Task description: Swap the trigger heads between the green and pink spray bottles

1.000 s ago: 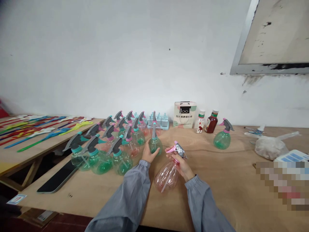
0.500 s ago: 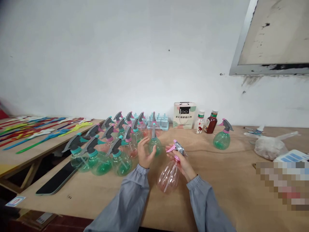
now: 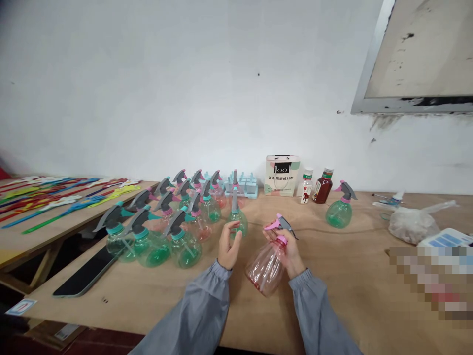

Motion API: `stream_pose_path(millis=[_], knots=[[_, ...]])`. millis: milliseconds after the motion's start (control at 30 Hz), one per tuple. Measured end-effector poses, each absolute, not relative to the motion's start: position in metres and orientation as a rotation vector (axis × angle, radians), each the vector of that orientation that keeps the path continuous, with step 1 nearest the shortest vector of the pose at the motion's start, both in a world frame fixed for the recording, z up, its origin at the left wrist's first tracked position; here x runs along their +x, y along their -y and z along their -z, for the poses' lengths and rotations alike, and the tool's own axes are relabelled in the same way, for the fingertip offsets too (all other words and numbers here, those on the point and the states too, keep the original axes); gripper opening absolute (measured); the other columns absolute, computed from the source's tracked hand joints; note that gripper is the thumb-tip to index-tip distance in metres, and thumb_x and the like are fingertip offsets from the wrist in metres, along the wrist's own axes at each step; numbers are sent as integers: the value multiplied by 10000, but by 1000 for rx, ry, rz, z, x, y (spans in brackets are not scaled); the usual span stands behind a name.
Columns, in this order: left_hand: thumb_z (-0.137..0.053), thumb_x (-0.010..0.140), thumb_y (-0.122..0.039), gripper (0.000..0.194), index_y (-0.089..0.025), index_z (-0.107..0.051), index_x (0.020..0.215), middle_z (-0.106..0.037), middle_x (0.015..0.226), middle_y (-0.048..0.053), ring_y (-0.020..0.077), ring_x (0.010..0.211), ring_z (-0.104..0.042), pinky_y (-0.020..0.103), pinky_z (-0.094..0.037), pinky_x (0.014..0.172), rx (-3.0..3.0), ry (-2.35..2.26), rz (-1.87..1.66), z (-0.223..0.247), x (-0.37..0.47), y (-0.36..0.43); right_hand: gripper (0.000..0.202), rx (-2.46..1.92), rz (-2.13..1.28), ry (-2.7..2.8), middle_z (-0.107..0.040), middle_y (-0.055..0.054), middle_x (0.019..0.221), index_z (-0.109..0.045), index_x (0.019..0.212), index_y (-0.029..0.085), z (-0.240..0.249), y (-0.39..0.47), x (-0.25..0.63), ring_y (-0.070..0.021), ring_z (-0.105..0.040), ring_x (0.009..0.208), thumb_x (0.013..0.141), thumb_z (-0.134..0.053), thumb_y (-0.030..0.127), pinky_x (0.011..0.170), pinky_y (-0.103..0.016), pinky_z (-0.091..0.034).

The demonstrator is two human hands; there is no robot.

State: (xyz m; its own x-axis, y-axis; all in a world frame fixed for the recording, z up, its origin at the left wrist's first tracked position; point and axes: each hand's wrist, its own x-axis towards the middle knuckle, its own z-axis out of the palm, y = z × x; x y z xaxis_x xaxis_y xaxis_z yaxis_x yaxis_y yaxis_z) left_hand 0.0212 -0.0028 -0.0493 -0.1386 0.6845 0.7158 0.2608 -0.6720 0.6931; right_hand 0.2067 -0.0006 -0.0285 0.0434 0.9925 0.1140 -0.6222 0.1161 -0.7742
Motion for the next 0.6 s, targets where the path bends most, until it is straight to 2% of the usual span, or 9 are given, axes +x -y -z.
stream_pose_path(millis=[100,167,267,433,500,600], knots=[[-492,949,-399,279,-204,-567,1133,-632,1094,112,230,1032,-616,390,-500,900,1750,-1172,-2018,49,11,-9,198,-609,-1327,759,-653,42,629,-606,716,248,28,0,212,-141,-626,572,532,-661,197,587,-282,-538],[-488,949,-406,280,-203,-561,1127,-625,1096,113,233,1047,-609,394,-494,911,1707,-1244,-2060,49,7,-16,182,-598,-1311,783,-607,51,588,-579,685,244,28,0,212,-120,-569,518,524,-646,189,531,-260,-500],[-499,943,-411,294,-206,-544,1149,-615,1123,112,234,1081,-597,401,-483,948,1697,-1308,-2067,53,4,-23,223,-633,-1322,804,-668,16,655,-615,748,250,27,2,209,-180,-637,614,532,-630,200,572,-302,-515],[-493,945,-398,299,-207,-528,1172,-607,1147,113,234,1112,-587,416,-468,990,1753,-1309,-2051,61,4,-31,306,-675,-1352,836,-749,-38,827,-665,863,258,27,6,201,-278,-704,888,560,-628,243,779,-396,-541],[-501,938,-393,300,-208,-522,1174,-607,1148,115,238,1112,-587,421,-467,992,1744,-1330,-2040,64,3,-34,284,-657,-1358,833,-743,-32,811,-657,835,261,28,7,200,-277,-703,874,554,-628,240,800,-408,-542],[-525,918,-388,308,-208,-515,1168,-611,1149,118,249,1116,-587,441,-460,998,1725,-1375,-1993,68,2,-39,205,-651,-1337,796,-678,14,664,-622,736,257,30,8,199,-211,-659,664,536,-627,211,736,-374,-547]])
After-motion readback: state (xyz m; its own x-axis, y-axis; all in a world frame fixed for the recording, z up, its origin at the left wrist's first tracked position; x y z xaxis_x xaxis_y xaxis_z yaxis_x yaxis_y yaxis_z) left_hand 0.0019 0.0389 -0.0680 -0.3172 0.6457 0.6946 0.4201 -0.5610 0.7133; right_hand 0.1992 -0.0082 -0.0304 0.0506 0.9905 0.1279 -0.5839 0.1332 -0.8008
